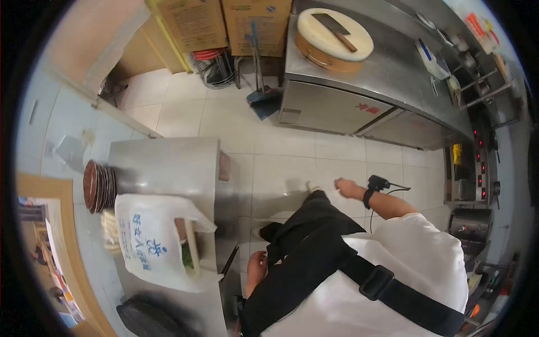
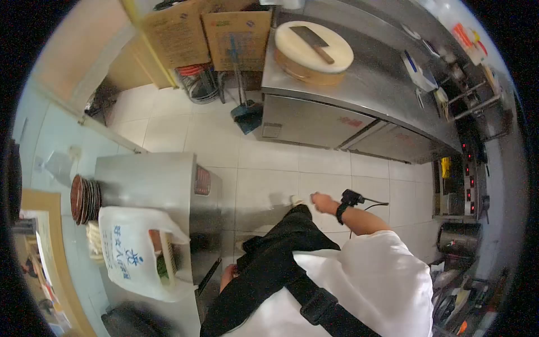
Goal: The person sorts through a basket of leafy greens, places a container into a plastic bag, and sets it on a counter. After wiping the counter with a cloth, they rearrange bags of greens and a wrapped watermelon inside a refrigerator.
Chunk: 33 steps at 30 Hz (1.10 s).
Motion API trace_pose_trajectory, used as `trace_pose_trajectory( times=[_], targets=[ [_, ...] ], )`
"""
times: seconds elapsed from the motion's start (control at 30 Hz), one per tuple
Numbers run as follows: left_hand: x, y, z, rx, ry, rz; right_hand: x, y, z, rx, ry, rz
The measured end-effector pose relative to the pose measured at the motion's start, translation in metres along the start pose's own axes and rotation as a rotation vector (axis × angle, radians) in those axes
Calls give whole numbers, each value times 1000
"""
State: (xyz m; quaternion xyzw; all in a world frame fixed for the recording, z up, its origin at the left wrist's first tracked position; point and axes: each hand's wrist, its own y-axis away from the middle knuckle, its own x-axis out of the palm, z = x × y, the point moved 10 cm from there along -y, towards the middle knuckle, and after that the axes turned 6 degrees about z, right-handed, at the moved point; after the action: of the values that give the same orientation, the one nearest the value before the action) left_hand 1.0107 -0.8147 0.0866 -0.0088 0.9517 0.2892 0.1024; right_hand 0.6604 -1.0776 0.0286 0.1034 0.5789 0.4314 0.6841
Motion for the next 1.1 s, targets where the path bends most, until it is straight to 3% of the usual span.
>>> trace_pose_trajectory(
  times=[0.07,0.2,0.3,0.37,0.4,0.43,0.5,0.53,0.63,0.77,0.83,0.9,1.0,1.03,1.07,1.1],
  targets=[
    [13,-24,-19,-47,-325,23,-19,4,-94,176,53,3],
    [51,-69,-81,-3,-243,-210,-114,4,-227,390,155,-111],
    [132,-121,-83,-106,-154,-186,-159,-35,-341,492,338,-172],
    [207,-162,-80,10,34,-128,-170,-48,-397,423,746,-321],
    [241,-180,-111,22,-19,-64,-170,-58,-434,464,688,-212],
    [277,-196,-140,4,-80,-7,-175,-60,-450,456,837,-263],
    [342,-223,-219,91,-41,120,-203,-56,-440,417,939,-168],
    [366,-232,-253,153,-28,159,-202,-65,-466,475,931,-169],
    [424,-245,-298,147,13,319,-207,-74,-501,568,829,-130],
    [447,-250,-292,180,-86,351,-197,-85,-509,519,822,-168],
    [441,-252,-267,98,-148,304,-188,-81,-508,519,768,-202],
    [435,-253,-250,134,-126,269,-163,-71,-491,456,885,-108],
    [418,-256,-237,149,-141,173,-100,-22,-419,210,1174,-420],
    [411,-258,-234,129,-163,143,-36,-34,-444,197,741,169],
    [405,-257,-228,103,-187,114,-41,-2,-381,16,711,258],
    [404,-257,-221,103,-171,111,-62,24,-315,-96,337,513]
  ],
)
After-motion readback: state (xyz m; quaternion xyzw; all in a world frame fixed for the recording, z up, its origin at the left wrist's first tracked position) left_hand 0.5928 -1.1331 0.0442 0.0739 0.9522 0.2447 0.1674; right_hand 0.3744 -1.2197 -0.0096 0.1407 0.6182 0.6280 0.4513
